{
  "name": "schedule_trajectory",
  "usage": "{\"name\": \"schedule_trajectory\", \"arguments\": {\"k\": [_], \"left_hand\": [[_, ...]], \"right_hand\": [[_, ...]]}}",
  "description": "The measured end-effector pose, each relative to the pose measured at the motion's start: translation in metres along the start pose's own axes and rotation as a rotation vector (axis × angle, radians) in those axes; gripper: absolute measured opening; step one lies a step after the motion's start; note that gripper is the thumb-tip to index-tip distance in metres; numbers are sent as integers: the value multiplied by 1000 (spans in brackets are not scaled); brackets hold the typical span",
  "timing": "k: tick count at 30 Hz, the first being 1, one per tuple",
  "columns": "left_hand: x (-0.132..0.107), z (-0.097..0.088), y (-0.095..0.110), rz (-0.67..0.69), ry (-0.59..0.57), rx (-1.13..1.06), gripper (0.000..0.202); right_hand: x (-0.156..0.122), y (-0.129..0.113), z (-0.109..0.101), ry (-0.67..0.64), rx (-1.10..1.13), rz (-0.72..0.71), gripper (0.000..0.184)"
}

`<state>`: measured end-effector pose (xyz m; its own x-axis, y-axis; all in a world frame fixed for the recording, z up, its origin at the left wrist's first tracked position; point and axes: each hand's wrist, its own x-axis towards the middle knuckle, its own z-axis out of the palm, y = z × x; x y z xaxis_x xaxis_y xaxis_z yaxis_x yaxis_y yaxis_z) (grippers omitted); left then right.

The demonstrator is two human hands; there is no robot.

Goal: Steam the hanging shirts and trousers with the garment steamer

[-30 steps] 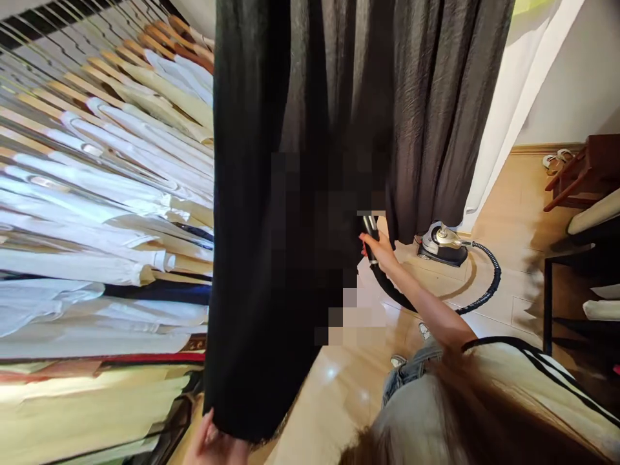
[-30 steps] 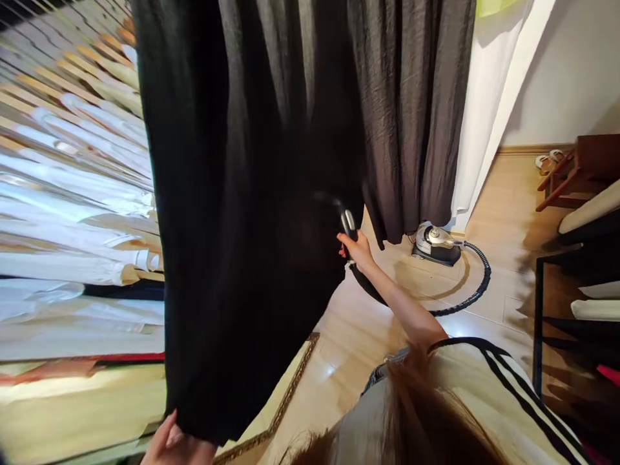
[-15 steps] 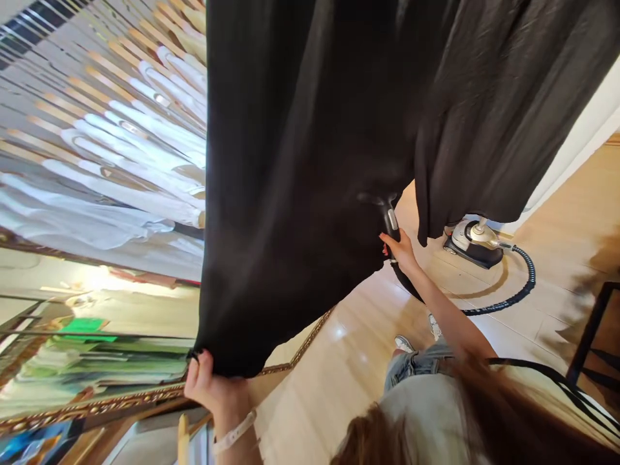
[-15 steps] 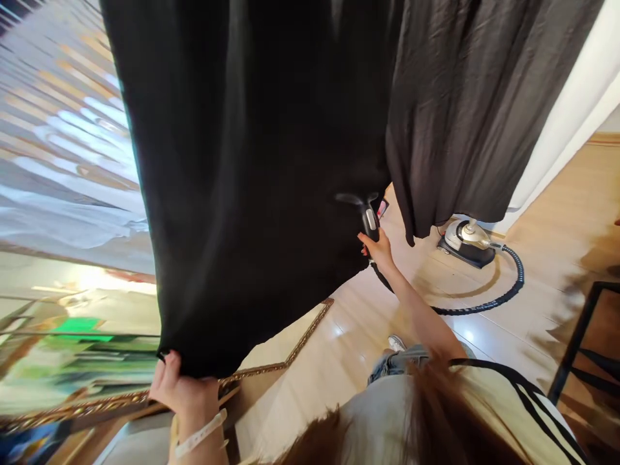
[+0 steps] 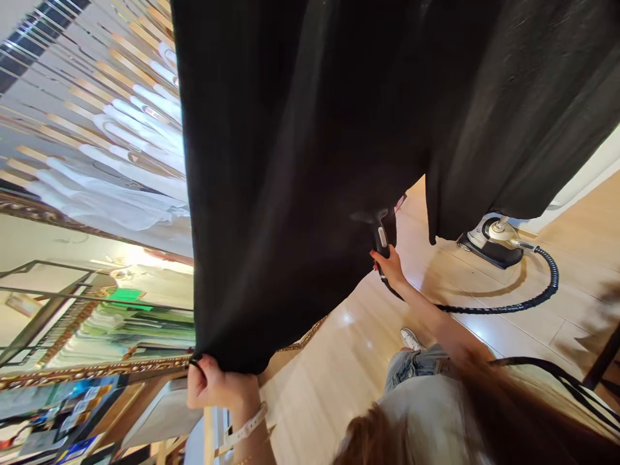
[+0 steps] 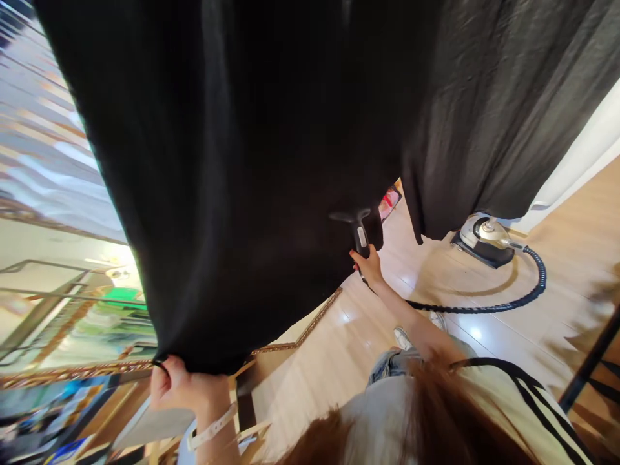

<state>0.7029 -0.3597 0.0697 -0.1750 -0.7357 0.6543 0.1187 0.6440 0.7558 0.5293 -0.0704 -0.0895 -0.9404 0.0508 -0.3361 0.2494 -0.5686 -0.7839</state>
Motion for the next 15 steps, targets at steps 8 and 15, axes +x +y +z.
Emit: {"name": "schedule_trajectory", "arguments": {"k": [8,15], "left_hand": [[1,6,3,-109,-32,-47,50],[13,17,-9,-151,-53,-105,44]], "right_hand": [[8,5,16,67,-37,-103,38],[7,26,8,78,-160,-53,38]]}}
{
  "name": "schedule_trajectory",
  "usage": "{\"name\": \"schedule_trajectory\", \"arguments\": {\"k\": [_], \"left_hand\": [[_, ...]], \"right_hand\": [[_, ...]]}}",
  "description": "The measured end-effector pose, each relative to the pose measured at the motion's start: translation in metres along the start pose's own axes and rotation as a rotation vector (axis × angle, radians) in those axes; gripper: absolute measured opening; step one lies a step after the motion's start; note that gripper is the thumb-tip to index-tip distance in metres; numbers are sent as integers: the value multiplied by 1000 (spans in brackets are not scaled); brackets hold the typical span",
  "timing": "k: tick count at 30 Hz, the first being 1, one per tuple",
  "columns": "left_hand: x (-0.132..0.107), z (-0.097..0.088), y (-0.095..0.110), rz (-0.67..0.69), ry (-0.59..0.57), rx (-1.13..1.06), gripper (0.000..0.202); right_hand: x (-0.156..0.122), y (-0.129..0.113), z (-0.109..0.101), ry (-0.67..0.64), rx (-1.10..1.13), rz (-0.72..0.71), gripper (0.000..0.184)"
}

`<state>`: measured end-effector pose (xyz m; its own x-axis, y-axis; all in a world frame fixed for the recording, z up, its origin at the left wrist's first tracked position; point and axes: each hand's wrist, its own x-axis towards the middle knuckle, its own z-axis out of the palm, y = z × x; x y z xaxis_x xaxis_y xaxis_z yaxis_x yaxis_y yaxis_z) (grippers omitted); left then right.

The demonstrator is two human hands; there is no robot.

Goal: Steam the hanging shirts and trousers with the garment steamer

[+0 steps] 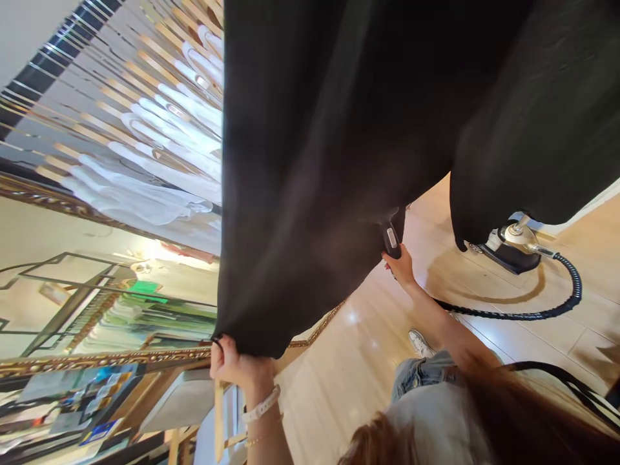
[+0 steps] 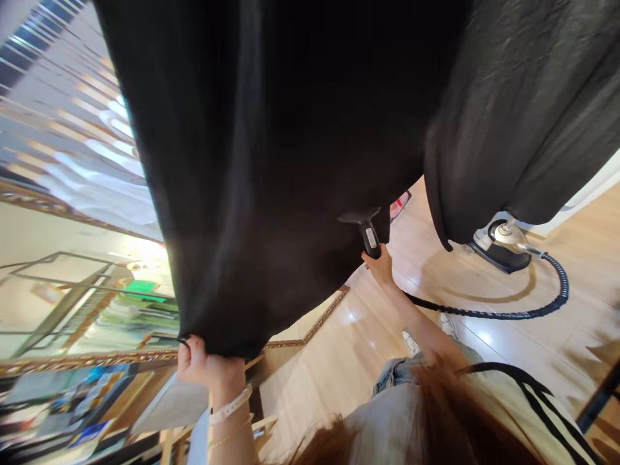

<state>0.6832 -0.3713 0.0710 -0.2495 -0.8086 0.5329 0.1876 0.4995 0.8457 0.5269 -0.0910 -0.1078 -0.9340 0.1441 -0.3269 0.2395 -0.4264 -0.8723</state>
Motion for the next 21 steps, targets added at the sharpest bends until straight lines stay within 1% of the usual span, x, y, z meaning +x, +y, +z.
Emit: {"name": "schedule_trajectory", "arguments": {"k": [3,6,9,11,13,16,18,21], "left_hand": [[2,2,-7,-1,-57,-17,44],[3,8,-12,-35,-107,-70,44],[4,15,-12,-10,-140,-75,45],[6,18,-12,1,-140,-48,47],[9,21,-13,-22,-136,-33,46],[13,24,-16,-74,-151,-71,41],[14,27,-18,-81,-159,-97,40],[13,32,-17,-72,-154,-89,41]], "right_hand": [[-3,5,1,64,-8,-3,37],[-3,13,2,67,-8,29,33],[-2,20,2,79,-8,49,34],[-4,22,1,108,-8,36,37],[-6,24,0,119,-9,30,38],[-8,27,0,108,-11,66,32],[-9,30,3,111,-6,86,30],[-9,37,7,122,10,77,29]]}}
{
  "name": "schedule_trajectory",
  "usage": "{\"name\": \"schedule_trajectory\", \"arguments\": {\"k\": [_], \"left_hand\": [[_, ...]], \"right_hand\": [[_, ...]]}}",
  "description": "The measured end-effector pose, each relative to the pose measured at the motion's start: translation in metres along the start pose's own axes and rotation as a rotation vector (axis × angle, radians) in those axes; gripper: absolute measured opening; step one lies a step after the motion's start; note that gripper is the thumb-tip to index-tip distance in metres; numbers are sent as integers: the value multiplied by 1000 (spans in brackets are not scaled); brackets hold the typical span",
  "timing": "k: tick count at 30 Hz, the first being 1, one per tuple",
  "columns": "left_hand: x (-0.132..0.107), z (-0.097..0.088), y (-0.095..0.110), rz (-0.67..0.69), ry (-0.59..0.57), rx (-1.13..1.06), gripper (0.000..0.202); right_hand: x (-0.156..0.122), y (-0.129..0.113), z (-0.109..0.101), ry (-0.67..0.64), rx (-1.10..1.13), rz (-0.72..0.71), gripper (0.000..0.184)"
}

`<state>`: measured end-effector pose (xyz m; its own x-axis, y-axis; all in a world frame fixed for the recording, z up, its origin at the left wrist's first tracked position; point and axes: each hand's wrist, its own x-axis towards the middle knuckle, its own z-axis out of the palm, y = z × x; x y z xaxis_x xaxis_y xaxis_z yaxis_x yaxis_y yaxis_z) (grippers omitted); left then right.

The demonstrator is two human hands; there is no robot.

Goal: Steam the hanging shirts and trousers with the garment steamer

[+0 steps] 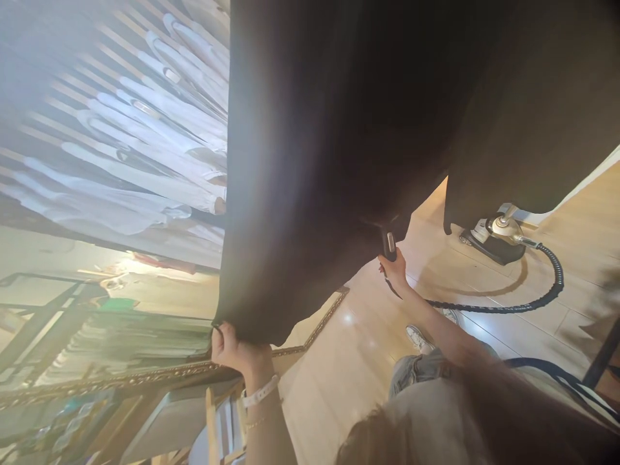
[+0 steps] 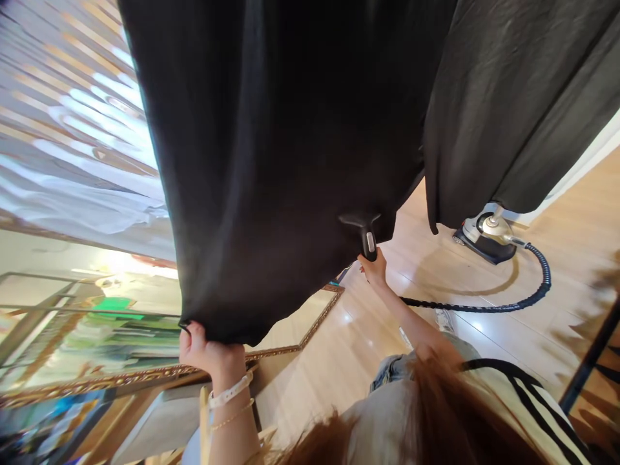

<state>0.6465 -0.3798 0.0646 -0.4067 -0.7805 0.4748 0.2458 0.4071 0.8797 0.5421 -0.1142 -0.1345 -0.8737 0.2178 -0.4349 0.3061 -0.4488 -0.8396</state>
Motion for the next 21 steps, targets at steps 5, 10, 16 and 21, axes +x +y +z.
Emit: {"name": "schedule_trajectory", "arguments": {"k": [5,10,16,21], "left_hand": [[1,3,1,-24,-8,-14,40],[2,0,-3,-22,3,1,42],[-1,4,-1,-49,-14,-60,38],[1,1,-7,-48,-40,-18,40]], "right_hand": [[0,14,2,-18,-18,18,29],[1,19,1,-7,-14,-29,31],[-4,36,1,-20,-33,0,30],[-12,49,-4,-3,-27,3,30]]}}
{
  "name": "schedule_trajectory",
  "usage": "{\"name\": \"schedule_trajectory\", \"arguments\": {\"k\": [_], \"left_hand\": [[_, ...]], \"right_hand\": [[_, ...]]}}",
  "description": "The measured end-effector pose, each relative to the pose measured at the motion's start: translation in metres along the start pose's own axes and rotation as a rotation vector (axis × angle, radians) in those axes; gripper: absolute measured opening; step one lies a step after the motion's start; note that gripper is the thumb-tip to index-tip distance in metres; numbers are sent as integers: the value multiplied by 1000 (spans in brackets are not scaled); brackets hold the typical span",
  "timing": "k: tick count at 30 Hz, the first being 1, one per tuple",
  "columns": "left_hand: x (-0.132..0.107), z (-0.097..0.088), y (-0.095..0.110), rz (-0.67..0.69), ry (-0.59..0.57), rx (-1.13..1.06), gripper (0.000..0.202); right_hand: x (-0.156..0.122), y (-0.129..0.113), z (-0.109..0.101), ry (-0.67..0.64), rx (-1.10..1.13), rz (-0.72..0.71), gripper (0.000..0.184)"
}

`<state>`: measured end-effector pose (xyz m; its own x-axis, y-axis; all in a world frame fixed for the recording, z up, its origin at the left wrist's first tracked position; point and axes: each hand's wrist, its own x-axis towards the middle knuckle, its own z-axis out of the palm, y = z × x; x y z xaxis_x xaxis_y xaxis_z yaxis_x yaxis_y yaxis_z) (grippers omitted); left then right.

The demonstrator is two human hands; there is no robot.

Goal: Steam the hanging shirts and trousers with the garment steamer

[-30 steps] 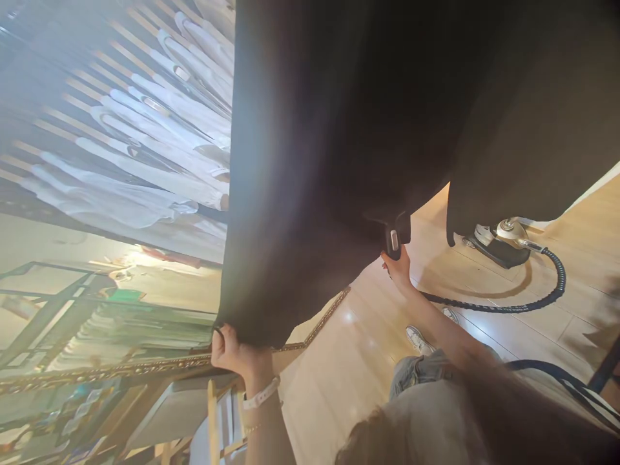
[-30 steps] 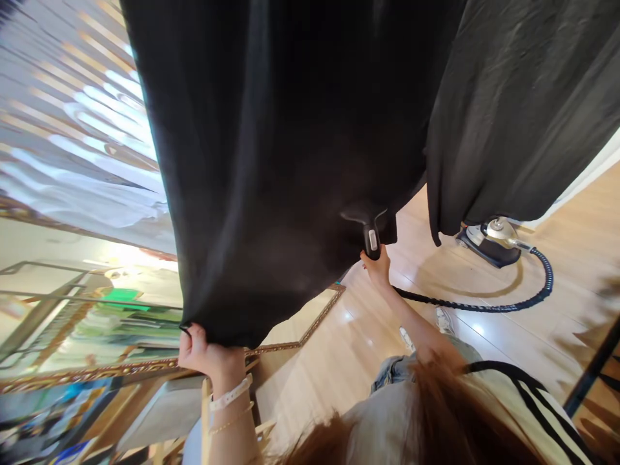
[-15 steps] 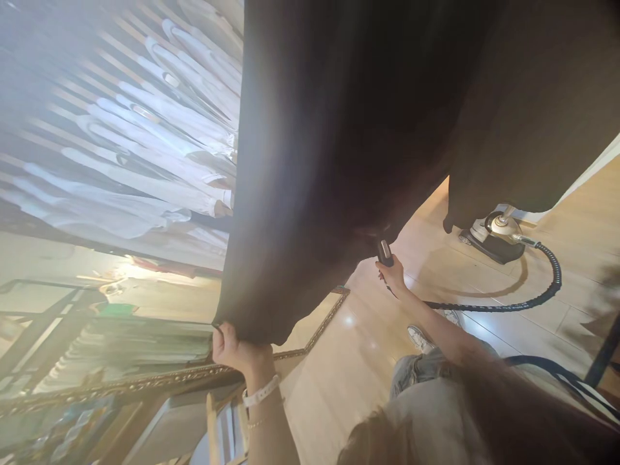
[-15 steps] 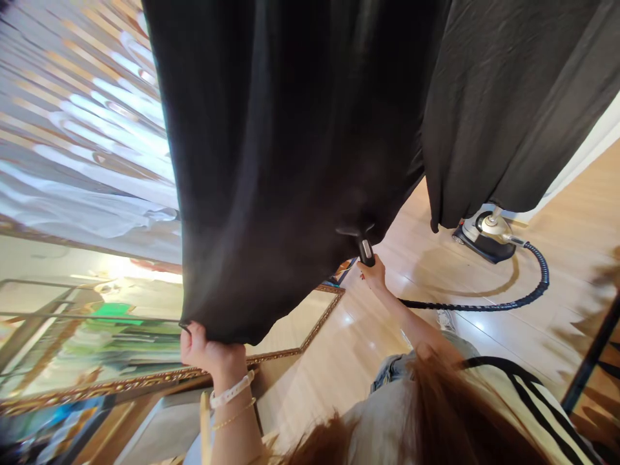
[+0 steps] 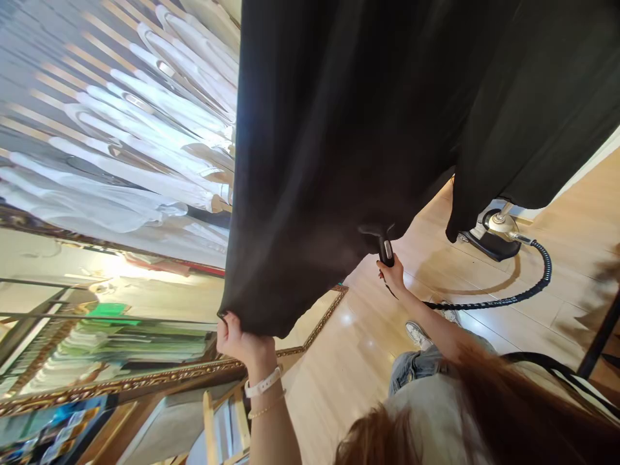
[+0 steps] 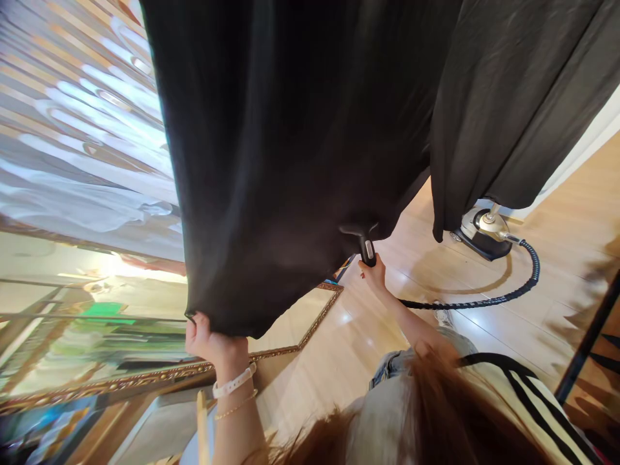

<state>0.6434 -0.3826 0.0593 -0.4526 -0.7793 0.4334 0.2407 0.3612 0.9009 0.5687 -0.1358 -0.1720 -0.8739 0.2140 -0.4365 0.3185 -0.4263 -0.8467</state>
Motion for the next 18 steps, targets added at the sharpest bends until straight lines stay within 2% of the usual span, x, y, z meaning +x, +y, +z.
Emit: {"name": "schedule_trajectory", "arguments": {"k": [5,9,14,18], "left_hand": [[2,-3,-9,8,-10,22,39],[1,-3,-12,36,-82,21,33],[4,0,-9,11,-39,58,35],[5,1,-8,-3,-31,-21,40]], "right_hand": [[-4,10,-6,-4,-18,40,33],[-3,15,-7,4,-9,20,35],[-13,25,-11,-23,-43,63,34],[-15,25,-14,-21,-47,41,31]]}}
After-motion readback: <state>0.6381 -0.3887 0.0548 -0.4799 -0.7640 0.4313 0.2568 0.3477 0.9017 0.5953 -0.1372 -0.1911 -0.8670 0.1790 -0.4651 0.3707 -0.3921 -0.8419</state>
